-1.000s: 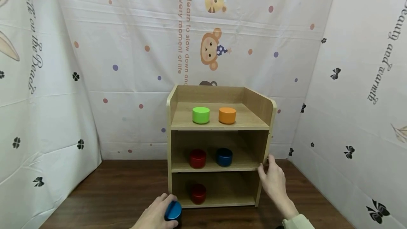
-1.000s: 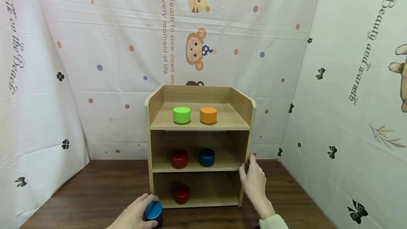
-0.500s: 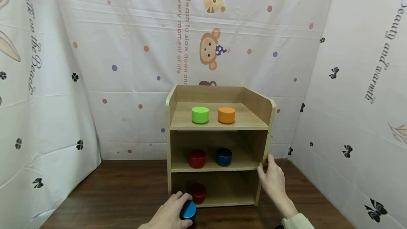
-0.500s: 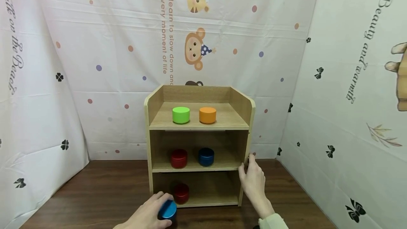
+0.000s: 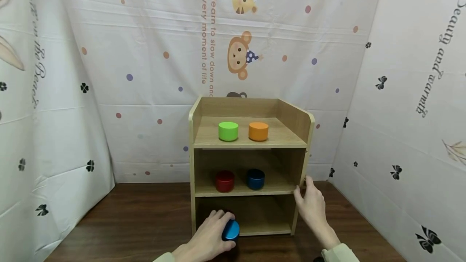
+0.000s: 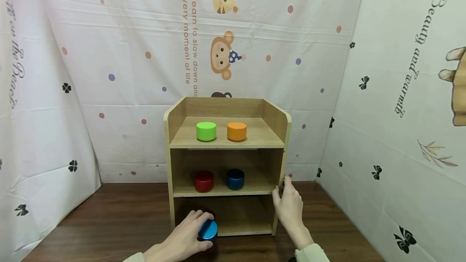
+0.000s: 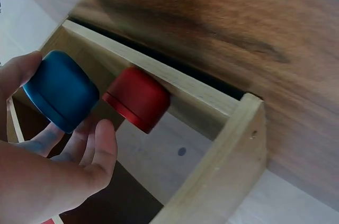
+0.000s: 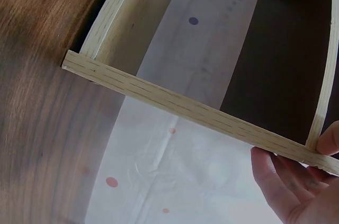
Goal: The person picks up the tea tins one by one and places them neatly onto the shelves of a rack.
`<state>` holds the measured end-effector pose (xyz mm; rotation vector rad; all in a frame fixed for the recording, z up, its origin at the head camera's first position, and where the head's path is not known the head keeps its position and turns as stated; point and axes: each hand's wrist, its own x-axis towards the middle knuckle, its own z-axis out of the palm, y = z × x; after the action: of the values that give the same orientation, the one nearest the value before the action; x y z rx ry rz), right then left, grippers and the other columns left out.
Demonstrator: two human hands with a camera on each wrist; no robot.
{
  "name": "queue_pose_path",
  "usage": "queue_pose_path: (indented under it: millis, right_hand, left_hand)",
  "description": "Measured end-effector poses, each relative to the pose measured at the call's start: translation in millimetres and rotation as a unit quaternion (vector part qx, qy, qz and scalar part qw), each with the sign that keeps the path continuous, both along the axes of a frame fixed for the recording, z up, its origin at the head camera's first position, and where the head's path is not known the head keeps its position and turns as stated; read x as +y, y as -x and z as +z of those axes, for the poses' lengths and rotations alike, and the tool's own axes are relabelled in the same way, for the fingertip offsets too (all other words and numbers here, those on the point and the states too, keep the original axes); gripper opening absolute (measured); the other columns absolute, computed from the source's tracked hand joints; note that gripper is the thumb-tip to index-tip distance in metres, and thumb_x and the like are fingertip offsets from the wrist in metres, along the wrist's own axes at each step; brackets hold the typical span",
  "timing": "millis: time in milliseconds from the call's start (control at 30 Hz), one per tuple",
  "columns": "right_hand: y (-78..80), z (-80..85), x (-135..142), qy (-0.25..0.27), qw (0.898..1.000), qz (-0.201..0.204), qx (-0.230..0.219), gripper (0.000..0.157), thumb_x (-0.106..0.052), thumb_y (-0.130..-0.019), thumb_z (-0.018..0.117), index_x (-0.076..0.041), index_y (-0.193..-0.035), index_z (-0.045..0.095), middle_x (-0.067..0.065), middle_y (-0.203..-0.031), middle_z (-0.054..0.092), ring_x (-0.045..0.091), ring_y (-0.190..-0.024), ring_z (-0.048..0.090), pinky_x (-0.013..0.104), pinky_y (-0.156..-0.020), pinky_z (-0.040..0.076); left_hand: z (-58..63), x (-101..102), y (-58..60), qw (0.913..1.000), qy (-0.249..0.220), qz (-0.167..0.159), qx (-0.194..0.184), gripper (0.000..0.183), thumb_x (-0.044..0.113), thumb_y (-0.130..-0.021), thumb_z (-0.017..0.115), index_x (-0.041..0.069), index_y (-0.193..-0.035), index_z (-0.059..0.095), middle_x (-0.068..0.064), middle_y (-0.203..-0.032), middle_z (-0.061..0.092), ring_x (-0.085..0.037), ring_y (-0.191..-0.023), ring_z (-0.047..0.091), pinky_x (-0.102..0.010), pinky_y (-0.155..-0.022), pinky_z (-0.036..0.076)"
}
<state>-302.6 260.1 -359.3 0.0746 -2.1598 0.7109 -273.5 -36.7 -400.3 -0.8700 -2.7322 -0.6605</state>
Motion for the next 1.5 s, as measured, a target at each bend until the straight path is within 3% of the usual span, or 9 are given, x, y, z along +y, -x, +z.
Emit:
queue_pose_path:
  millis: [333,533,767,1067,1300,1500]
  right_hand:
    - [0.4,-2.0,-1.2,0.002,1.0,0.004,0.02,0.025,-0.003,-0.084,0.058,0.002,-0.107,0.053,0.018,-0.073,0.065,0.012,-0.046,0.039,0.029,-0.043,0.03]
    - [-0.5,0.4,0.7,0.0,1.0,0.003,-0.003,0.026,-0.002,-0.087,0.058,0.004,-0.112,0.053,0.023,-0.08,0.068,0.015,-0.048,0.042,0.03,-0.044,0.032]
    - [-0.8,1.2,0.9,0.003,1.0,-0.001,-0.001,0.026,-0.002,-0.086,0.059,0.003,-0.11,0.053,0.023,-0.084,0.069,0.02,-0.05,0.048,0.034,-0.045,0.035]
    - [-0.1,1.7,0.6,0.003,1.0,0.0,0.002,0.025,-0.002,-0.085,0.06,0.003,-0.109,0.054,0.023,-0.084,0.069,0.02,-0.051,0.049,0.034,-0.045,0.035]
    - [-0.6,1.3,0.9,0.008,1.0,0.001,-0.01,0.026,-0.003,-0.086,0.059,0.003,-0.111,0.053,0.022,-0.08,0.068,0.016,-0.049,0.043,0.032,-0.045,0.033]
    - [1.4,0.2,0.9,0.009,1.0,-0.002,0.0,0.024,-0.003,-0.085,0.06,0.002,-0.108,0.054,0.02,-0.076,0.067,0.017,-0.048,0.044,0.031,-0.045,0.033]
  left_hand:
    - [1.2,19.5,11.3,0.9998,-0.004,0.003,0.018,0.053,0.038,-0.074,0.078,0.018,-0.119,0.057,0.001,-0.103,0.061,-0.021,-0.097,0.055,-0.044,-0.083,0.049]
    - [2.2,29.7,22.2,0.9999,-0.008,0.007,0.008,0.055,0.037,-0.074,0.079,0.016,-0.12,0.057,-0.006,-0.109,0.065,-0.036,-0.108,0.059,-0.053,-0.089,0.048]
    - [5.4,41.2,36.6,0.9998,-0.01,0.01,-0.015,0.056,0.035,-0.074,0.079,0.012,-0.122,0.06,-0.004,-0.106,0.067,-0.018,-0.094,0.06,-0.038,-0.079,0.05]
    - [5.2,55.4,47.8,0.9996,-0.017,0.012,-0.021,0.054,0.028,-0.073,0.08,0.012,-0.121,0.06,-0.003,-0.099,0.068,-0.013,-0.085,0.06,-0.029,-0.069,0.047]
    - [0.6,66.8,55.2,0.999,0.001,0.032,-0.03,0.05,0.028,-0.072,0.081,0.014,-0.117,0.061,-0.002,-0.097,0.068,-0.015,-0.085,0.059,-0.038,-0.077,0.047]
    - [0.0,73.8,58.0,0.9981,0.014,0.031,-0.05,0.056,0.028,-0.074,0.08,0.013,-0.123,0.06,-0.003,-0.1,0.069,-0.019,-0.091,0.06,-0.044,-0.084,0.046]
